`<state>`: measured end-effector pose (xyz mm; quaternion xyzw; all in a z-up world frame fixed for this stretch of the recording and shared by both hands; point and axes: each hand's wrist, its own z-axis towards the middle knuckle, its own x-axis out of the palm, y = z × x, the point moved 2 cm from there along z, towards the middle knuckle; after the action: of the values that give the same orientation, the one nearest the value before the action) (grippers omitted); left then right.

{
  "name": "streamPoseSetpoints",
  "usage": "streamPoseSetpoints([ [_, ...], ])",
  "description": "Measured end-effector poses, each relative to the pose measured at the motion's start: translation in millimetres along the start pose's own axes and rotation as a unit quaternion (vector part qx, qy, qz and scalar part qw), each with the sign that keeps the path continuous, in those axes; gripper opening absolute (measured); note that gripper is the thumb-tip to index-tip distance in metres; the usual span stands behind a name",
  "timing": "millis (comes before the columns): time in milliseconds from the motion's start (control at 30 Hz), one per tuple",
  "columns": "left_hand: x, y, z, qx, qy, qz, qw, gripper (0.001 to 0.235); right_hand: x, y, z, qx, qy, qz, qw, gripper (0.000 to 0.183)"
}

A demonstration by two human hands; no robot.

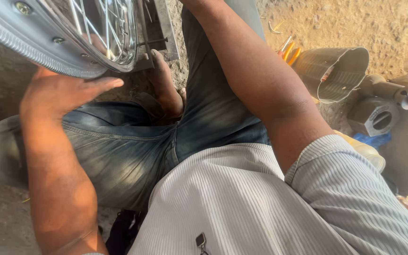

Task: The person is sitting on the ground and using a metal tool to scrape or clean the surface of a bicycle wheel rim. They repeatedly rotate the rim and scrape along its length.

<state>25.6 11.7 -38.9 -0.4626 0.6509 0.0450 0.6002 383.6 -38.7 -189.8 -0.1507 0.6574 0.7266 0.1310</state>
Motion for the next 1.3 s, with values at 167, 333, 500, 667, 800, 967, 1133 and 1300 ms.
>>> streamPoseSetpoints([
  [167,17,3,12,0.078,0.0,-0.125,0.989,0.049,26,60,37,-0.039,0.102,-0.034,0.993,0.031],
  [333,9,-5,4,0.007,-0.015,-0.126,0.992,0.038,12,104,74,-0.096,0.135,-0.072,0.984,0.032],
  [500,4,-13,-4,0.157,-0.197,-0.028,0.967,0.029,4,117,69,-0.099,0.097,-0.111,0.984,0.027],
  [667,-4,-16,-6,0.122,-0.189,-0.478,0.849,0.033,-1,156,60,-0.112,0.045,-0.083,0.989,0.017],
  [800,-18,-37,8,0.112,-0.28,-0.405,0.863,0.025,-7,184,43,-0.07,-0.029,-0.061,0.995,0.014],
  [967,-46,-60,19,0.176,-0.389,-0.445,0.787,0.034,-6,204,34,-0.062,-0.126,0.025,0.99,0.009],
  [1133,-48,-64,15,0.177,-0.399,-0.444,0.783,0.033,-10,226,21,-0.117,-0.157,0.055,0.979,0.006],
  [1300,-45,-64,1,0.195,-0.434,-0.419,0.774,0.028,11,256,19,-0.095,-0.141,-0.102,0.98,0.007],
])
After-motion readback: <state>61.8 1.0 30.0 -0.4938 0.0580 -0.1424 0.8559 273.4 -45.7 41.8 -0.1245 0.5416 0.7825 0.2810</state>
